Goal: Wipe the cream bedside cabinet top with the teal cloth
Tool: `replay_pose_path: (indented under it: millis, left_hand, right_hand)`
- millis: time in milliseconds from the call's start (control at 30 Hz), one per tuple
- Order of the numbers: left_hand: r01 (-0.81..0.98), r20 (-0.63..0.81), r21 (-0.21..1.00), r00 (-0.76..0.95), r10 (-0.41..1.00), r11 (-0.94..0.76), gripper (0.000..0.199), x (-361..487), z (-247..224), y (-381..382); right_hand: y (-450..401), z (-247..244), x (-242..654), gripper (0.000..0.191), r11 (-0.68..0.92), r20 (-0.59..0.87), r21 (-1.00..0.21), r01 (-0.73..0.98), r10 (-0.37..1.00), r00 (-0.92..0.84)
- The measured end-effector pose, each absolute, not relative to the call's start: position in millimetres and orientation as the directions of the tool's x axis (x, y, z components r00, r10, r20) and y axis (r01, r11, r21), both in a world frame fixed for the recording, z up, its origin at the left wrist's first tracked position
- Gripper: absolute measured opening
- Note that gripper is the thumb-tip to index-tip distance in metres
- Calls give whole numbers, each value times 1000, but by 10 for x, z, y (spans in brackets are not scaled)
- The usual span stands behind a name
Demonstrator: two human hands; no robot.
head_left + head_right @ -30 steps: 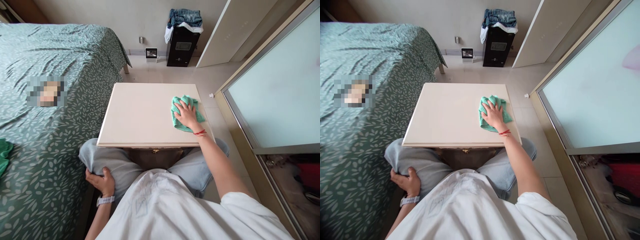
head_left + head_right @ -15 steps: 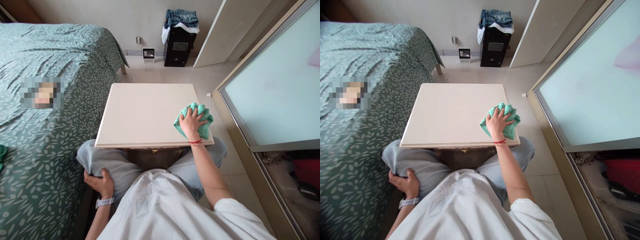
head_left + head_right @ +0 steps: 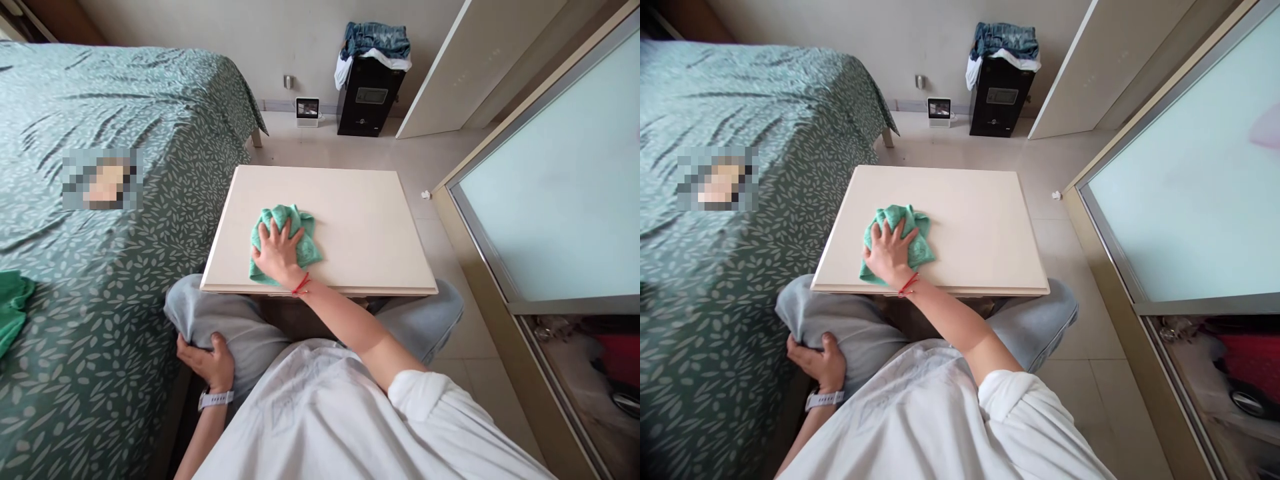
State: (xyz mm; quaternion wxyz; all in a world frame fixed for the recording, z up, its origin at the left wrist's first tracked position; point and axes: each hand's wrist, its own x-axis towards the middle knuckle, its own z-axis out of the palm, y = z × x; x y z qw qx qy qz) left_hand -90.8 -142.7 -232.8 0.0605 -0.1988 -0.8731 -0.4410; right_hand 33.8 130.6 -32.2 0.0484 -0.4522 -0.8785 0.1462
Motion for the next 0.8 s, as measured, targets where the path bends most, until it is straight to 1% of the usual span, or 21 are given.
replay_pose_path:
  millis: [100,333,467,600,700,800]
  left_hand:
    - [401,283,750,-913,293,526,111,-907,-2333,-1427]
    - [376,271,759,-925,268,531,105,-920,-2377,-1435]
    - [383,267,752,-921,284,537,102,-921,-2363,-1442]
    - [380,259,752,-922,289,539,101,-901,-2314,-1426]
    - [365,241,752,-927,287,549,103,-888,-2274,-1411]
    - [362,229,738,-928,292,570,109,-884,-2241,-1405]
  right_hand:
    - [1191,-311,42,75,644,-19,-310,699,731,-682]
    - [1036,-291,-380,73,854,45,-228,468,490,-871]
    - [1016,-286,-362,74,922,-4,-205,329,336,-942]
    - [1012,-324,-69,76,919,-10,-250,306,314,-950]
    - [1042,-359,309,77,896,-3,-281,343,356,-934]
    - [1105,-365,767,77,865,-25,-288,411,422,-906]
